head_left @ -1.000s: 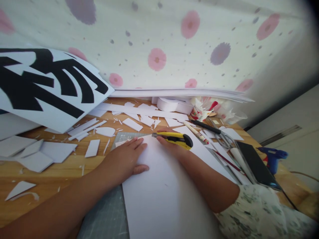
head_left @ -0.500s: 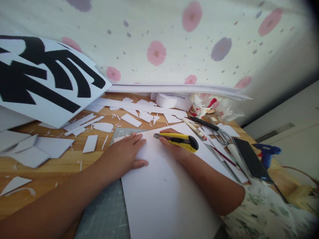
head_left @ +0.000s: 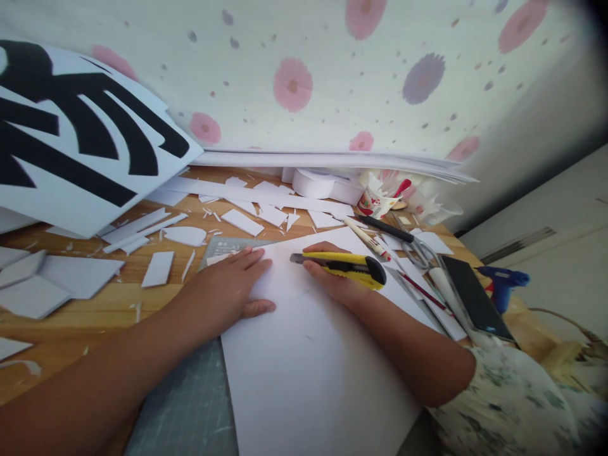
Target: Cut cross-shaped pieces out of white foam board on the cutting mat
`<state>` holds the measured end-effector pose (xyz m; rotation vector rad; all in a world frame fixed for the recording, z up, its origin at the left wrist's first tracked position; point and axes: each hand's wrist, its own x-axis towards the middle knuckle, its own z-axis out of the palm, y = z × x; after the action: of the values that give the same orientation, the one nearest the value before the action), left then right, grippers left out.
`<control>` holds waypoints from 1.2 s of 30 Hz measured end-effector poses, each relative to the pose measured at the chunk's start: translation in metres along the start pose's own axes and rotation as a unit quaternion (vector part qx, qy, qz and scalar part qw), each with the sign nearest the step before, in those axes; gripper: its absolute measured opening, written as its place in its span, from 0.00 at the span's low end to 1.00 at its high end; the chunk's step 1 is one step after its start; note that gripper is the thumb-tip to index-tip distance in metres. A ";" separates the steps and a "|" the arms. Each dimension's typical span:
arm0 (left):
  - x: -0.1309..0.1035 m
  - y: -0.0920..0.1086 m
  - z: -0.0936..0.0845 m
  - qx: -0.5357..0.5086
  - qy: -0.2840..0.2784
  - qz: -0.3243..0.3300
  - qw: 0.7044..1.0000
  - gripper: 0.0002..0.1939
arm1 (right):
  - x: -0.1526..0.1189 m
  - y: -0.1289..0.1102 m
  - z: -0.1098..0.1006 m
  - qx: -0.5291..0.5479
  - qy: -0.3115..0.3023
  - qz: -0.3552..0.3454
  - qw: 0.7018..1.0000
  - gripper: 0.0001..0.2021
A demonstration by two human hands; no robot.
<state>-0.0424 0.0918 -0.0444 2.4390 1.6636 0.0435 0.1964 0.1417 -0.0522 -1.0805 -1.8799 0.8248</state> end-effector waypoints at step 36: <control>0.001 -0.003 0.000 0.013 -0.015 0.006 1.000 0.36 | -0.039 -0.002 -0.020 0.005 0.016 0.014 1.000 0.03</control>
<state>-0.0446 0.0939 -0.0449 2.4554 1.6480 -0.0137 0.2257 0.1086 -0.0529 -1.1104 -1.8352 0.8284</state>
